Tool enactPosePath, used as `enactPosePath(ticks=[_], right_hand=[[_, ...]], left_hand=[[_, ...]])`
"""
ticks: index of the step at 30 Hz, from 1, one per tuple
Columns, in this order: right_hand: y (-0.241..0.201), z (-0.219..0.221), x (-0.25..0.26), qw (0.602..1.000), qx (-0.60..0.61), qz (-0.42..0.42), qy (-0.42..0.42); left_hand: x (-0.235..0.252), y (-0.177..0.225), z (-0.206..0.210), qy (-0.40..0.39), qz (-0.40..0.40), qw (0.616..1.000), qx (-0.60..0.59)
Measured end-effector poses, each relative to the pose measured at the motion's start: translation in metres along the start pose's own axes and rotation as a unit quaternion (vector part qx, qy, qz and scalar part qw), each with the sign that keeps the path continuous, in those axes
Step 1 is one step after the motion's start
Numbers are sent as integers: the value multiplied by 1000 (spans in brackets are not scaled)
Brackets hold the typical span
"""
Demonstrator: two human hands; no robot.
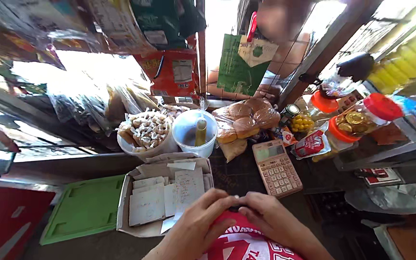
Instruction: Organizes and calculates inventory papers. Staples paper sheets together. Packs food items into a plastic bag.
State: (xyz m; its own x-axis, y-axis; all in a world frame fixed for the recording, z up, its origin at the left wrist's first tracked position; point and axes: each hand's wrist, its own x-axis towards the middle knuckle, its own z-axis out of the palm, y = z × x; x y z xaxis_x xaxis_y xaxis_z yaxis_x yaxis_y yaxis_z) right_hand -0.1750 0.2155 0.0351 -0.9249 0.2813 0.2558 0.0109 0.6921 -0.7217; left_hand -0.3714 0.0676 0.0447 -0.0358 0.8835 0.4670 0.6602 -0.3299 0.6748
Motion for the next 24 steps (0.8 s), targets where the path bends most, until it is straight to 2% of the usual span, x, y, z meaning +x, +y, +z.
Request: enactPosePath(ticks=[3,8,16,19,21,23,24], right_hand=[[1,0,2,999,16,-52,0],[5,3,-3,996,-3,-79,32],[8,0,-10,986,-102,-85,96],[9,-9,-11,979,-143,-32,140],[12,-15,-13,972,-68,-13,224],[13,-21,-15,945,119,-27,302],[12,-25,-14,919,227,-51,317]], left_hand=[[-3,-3,10,19,20,1000,1],[-3,1,15,26,25,999,16],[4,8,19,45,41,997,41],[4,11,20,51,18,996,68],[4,11,21,38,9,996,84],[5,11,20,15,11,998,61],[5,11,20,7,14,999,51]])
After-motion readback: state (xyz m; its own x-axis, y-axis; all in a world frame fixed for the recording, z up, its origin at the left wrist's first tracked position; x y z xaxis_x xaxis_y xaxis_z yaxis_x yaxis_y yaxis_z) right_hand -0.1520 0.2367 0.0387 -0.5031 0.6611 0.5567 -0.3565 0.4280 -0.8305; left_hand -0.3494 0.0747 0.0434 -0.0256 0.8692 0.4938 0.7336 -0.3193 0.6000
